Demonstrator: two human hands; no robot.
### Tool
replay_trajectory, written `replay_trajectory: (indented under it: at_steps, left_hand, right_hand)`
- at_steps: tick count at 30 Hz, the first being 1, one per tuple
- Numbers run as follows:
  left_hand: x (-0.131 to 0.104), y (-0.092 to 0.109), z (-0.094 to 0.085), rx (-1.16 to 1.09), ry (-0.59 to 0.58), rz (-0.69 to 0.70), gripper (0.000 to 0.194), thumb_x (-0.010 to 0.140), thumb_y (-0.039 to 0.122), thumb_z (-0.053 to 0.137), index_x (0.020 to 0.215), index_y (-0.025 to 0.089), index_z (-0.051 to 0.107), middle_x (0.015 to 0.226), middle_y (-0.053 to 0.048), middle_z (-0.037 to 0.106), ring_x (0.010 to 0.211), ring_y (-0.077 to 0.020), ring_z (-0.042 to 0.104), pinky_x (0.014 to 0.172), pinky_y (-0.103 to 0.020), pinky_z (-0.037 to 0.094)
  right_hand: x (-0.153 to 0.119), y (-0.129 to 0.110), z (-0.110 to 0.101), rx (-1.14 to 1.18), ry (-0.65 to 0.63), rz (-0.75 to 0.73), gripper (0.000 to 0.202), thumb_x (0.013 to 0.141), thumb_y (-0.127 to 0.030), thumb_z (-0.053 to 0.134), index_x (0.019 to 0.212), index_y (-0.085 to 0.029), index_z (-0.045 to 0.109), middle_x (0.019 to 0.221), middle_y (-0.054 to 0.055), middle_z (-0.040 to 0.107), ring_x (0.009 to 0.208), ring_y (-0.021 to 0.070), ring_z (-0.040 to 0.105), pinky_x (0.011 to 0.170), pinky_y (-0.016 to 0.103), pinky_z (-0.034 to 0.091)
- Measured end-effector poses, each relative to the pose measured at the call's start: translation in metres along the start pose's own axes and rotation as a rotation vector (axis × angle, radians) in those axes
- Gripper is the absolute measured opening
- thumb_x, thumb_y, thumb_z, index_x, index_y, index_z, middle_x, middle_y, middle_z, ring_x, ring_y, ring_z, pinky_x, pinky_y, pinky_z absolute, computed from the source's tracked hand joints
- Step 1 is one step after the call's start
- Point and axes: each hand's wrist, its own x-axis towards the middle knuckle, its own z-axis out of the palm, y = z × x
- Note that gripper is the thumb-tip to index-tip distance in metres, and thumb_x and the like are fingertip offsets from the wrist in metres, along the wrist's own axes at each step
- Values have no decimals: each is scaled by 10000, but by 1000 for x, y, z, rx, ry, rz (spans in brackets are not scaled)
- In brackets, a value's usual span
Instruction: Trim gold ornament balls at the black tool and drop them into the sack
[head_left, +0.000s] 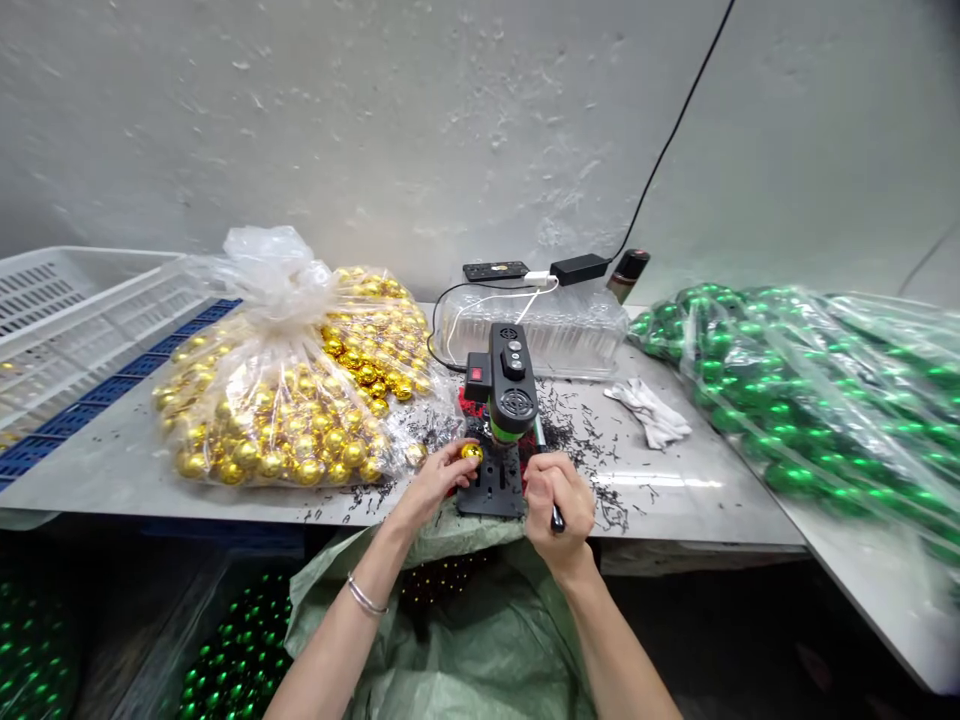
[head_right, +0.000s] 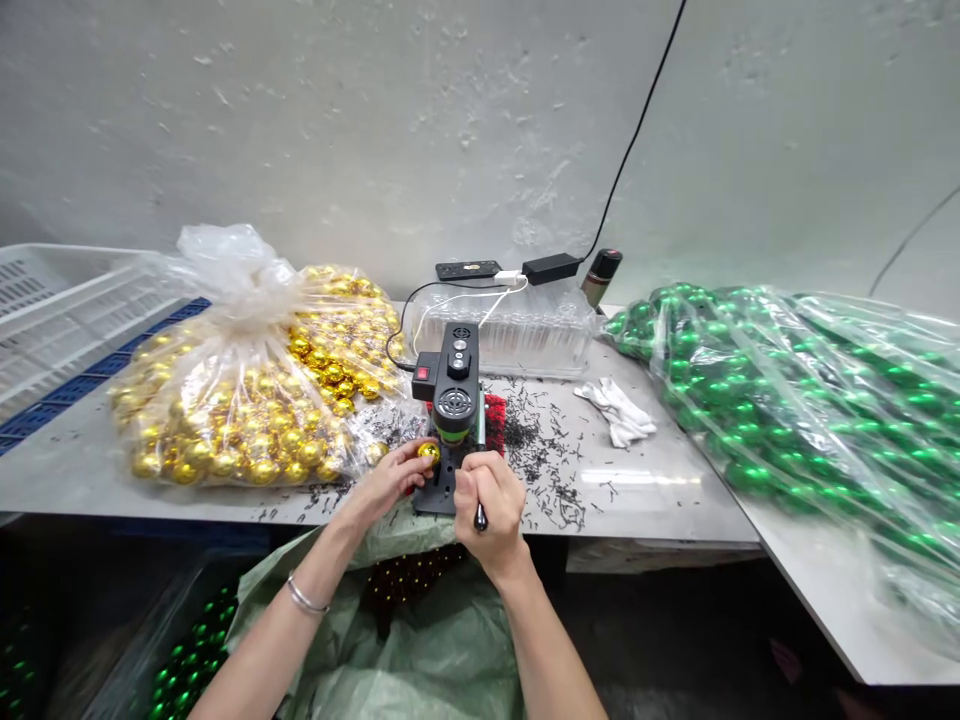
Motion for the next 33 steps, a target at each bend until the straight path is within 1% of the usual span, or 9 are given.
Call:
replay_trajectory:
  at_steps: [2,4,8,11,14,18,24,29,33]
  left_hand:
    - [1,-3,5,220,9,52,398,773,306,687,1133,139,658,774,-20,675,656,-134,625,580,-231,505]
    - [1,-4,9,436,26,118,385,795,318,655,1138,143,655,753,-18,680,636,-150,622,588,-259,518]
    - [-2,-3,13,766,29,306,340,826,318,634,1125,158,659,916,-68,717,774,-202,660,738,-328,539]
    - [-4,-3,13,897,37,429,306,862,311,619,1126,161,647,1020,-103,696,893,-235,661,822,-364,529]
    - [-5,-5,11,929,2,505,293,891,318,607,1148,180,631,1087,-108,673,988,-245,647,881,-370,517]
    - [-4,-8,9,948,-62,482,299,917,337,588,1169,181,628,1098,-107,684,1000,-249,653,899,-370,512]
    - [1,-15,11,951,63,462,292,912,350,590,1151,196,658,1098,-101,689,999,-256,653,894,-378,518]
    - [2,-16,16,1001,101,463,307,905,361,592,1152,193,665,1062,-99,683,960,-251,654,859,-366,525]
    - [3,-21,17,1029,145,527,289,913,383,586,1117,200,679,1048,-99,672,970,-262,640,878,-395,509]
  right_hand:
    - [-1,0,0,1,-5,6,239,885,-30,458,726,-209,460,655,1,498,639,133,508,563,260,410]
    - [-1,1,0,1,-3,9,236,887,-37,460,726,-210,463,649,-1,498,639,134,510,564,260,411]
    - [-2,1,1,3,7,-2,230,888,-45,461,728,-211,469,637,-3,495,638,138,512,566,262,413]
    - [-3,2,1,5,3,0,228,889,-54,459,725,-212,472,648,5,511,639,142,514,565,267,417]
    - [-4,3,1,5,1,-2,225,889,-61,458,722,-212,473,664,12,525,636,142,516,563,270,421]
    - [-6,4,1,6,-1,-7,220,888,-62,461,725,-209,474,667,10,527,640,138,520,571,267,428]
    - [-5,4,1,4,-2,-6,210,890,-75,456,732,-211,482,667,19,540,633,144,528,554,267,428]
    - [-4,2,0,12,-9,3,212,887,-70,456,731,-212,483,663,17,542,640,146,536,559,267,435]
    - [-5,1,1,21,-7,18,220,892,-71,449,725,-212,474,674,19,538,650,144,535,568,269,442]
